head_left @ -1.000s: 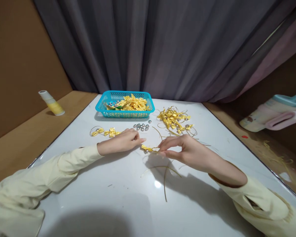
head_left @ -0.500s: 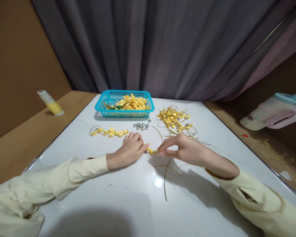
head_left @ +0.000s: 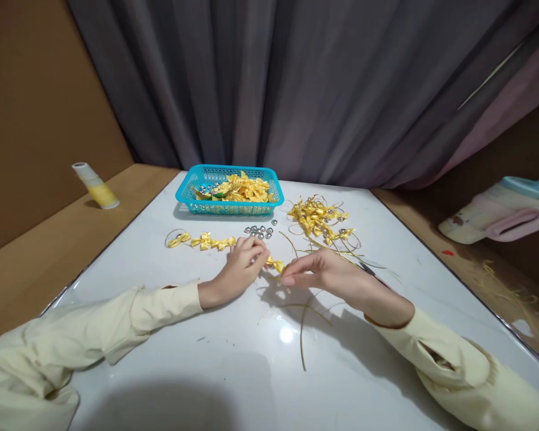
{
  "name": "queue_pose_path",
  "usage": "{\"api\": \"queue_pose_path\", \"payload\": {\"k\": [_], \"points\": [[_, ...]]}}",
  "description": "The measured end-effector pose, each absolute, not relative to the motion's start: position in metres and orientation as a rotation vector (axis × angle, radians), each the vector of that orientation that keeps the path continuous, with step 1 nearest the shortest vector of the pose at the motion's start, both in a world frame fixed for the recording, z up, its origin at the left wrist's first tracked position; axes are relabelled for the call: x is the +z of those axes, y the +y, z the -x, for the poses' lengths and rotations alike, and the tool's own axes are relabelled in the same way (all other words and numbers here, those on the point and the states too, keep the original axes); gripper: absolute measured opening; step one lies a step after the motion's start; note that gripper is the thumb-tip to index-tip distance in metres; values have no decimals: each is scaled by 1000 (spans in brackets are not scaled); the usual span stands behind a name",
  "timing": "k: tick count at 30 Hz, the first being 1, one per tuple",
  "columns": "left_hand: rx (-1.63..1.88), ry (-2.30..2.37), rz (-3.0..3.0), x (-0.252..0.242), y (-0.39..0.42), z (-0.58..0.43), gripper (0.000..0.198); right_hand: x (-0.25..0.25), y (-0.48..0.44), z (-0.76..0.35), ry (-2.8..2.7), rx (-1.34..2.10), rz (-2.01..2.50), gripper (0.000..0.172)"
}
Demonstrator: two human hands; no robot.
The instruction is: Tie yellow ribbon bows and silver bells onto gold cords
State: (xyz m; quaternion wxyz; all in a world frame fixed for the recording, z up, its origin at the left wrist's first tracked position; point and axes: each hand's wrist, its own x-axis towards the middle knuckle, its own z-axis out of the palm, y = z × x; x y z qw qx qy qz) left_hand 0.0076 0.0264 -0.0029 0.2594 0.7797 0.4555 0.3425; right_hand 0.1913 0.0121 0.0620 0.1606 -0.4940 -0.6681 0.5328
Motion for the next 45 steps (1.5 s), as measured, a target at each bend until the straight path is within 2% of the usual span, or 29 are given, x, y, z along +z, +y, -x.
{"api": "queue_pose_path", "payload": {"k": [6, 18, 31, 39, 45], "points": [[1065, 1106, -2135, 2, 20, -7, 25, 61, 12, -189, -1737, 1501, 1496, 15], [1031, 1060, -2200, 3, 21, -3, 26, 51, 16, -194, -1737, 1353, 1292, 15], [989, 914, -2404, 4, 19, 1, 24, 56, 16, -193, -1742, 1523, 1278, 17], [924, 898, -2210, 9, 20, 1, 31, 58, 14, -192, -1696, 1545, 1293, 20], [882, 928, -2138, 4, 21, -1, 25, 47, 15, -190, -1659, 1669, 1289, 20]]}}
